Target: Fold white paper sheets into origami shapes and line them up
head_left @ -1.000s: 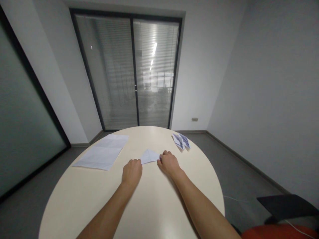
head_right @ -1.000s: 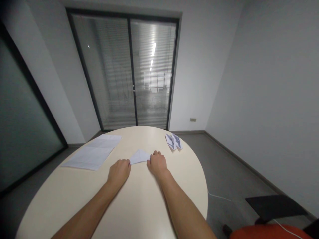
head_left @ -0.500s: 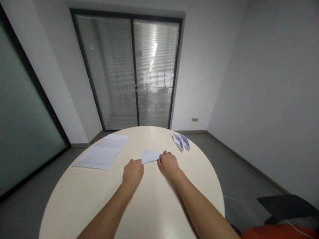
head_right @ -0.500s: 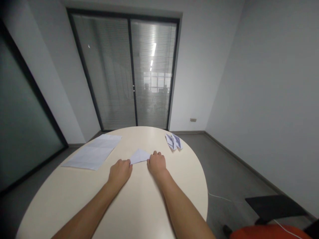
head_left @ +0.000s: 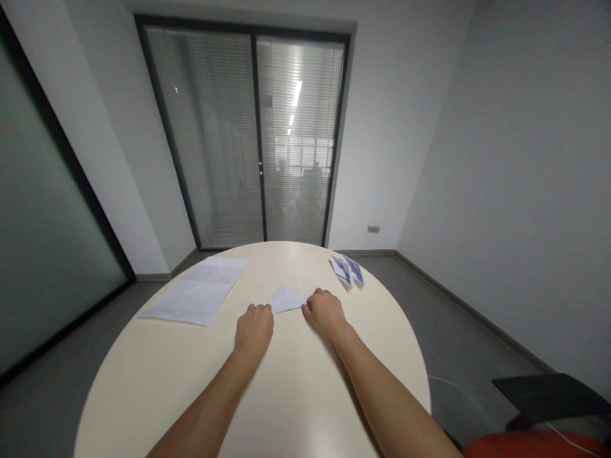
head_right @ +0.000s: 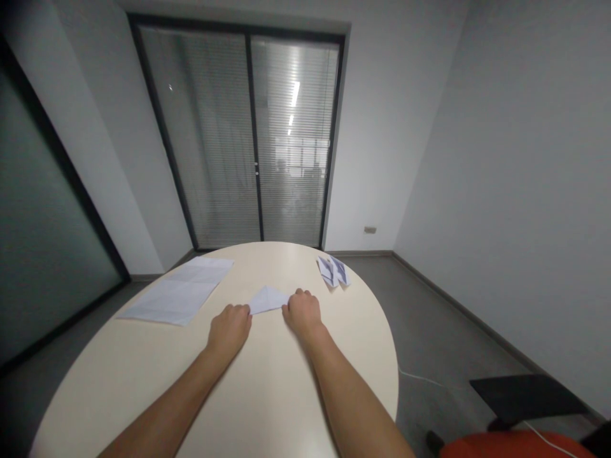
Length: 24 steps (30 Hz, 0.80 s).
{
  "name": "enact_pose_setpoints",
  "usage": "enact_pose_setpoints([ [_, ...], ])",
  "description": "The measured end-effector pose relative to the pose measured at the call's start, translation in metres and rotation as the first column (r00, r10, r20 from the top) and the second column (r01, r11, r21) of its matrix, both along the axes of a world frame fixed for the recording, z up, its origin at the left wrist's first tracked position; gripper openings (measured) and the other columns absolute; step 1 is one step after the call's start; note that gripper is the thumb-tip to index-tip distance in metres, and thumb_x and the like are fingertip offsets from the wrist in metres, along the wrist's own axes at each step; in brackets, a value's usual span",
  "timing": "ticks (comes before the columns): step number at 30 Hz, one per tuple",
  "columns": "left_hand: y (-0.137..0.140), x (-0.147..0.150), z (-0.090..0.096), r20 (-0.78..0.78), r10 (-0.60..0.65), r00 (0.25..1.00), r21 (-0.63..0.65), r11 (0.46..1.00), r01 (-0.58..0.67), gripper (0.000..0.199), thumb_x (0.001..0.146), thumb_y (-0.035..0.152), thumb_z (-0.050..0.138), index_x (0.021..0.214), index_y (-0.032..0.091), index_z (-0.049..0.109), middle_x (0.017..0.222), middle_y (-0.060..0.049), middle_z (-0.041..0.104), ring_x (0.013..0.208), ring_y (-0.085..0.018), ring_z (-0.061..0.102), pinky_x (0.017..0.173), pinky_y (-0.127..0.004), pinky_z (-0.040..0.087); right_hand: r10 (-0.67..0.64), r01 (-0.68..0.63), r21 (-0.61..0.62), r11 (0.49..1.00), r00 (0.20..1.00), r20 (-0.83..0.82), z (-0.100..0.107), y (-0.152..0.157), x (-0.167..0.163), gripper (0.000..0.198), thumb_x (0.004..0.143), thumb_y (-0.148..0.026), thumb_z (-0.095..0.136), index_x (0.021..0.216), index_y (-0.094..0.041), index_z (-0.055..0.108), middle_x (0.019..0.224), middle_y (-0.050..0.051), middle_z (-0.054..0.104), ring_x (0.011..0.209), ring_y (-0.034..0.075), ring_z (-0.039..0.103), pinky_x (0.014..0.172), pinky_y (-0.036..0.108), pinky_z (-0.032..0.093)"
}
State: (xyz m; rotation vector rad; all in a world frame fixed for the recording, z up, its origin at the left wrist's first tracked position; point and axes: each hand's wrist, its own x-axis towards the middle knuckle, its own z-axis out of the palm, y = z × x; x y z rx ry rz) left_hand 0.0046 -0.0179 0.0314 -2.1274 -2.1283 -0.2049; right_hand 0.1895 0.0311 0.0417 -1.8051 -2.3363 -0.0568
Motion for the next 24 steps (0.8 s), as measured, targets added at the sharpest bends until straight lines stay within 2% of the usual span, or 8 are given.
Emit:
enact_pose_setpoints([
  [10, 0.001, -0.003, 0.002, -0.04, 0.014, 0.999, -0.027, 1.0, -0.015, 0.037, 0.098, 0.009, 0.034, 0.101, 0.013, 0.071, 0.096, -0.016, 0.071, 0.1, -0.028, 0.068, 0.075, -0.035, 0.055, -0.012, 0.011, -0.02, 1.0, 0.999, -0.05, -0.002, 0.003, 0.005, 0.028, 0.093, -0.036, 0.055, 0.095, -0.017, 0.076, 0.106, 0.014, 0.07, 0.1, 0.026, 0.063, 0.077, 0.032, 0.045],
  [18, 0.001, -0.004, 0.002, -0.09, -0.011, 0.996, -0.033, 0.999, 0.008, 0.038, 0.096, 0.004, 0.034, 0.101, 0.012, 0.07, 0.101, -0.016, 0.071, 0.1, -0.027, 0.069, 0.076, -0.035, 0.056, 0.061, -0.063, -0.021, 0.998, 0.995, -0.081, -0.004, 0.004, 0.012, 0.027, 0.093, -0.039, 0.056, 0.096, -0.019, 0.074, 0.112, 0.012, 0.067, 0.106, 0.025, 0.06, 0.08, 0.031, 0.044],
  [24, -0.002, -0.002, 0.01, -0.074, 0.005, 0.997, -0.074, 0.997, -0.011, 0.04, 0.096, 0.004, 0.032, 0.104, 0.012, 0.07, 0.099, -0.018, 0.071, 0.099, -0.029, 0.07, 0.077, -0.037, 0.057, 0.08, -0.081, -0.008, 0.997, 0.992, -0.101, -0.006, 0.007, 0.015, 0.027, 0.093, -0.04, 0.057, 0.099, -0.02, 0.074, 0.111, 0.011, 0.068, 0.105, 0.025, 0.06, 0.081, 0.031, 0.043],
])
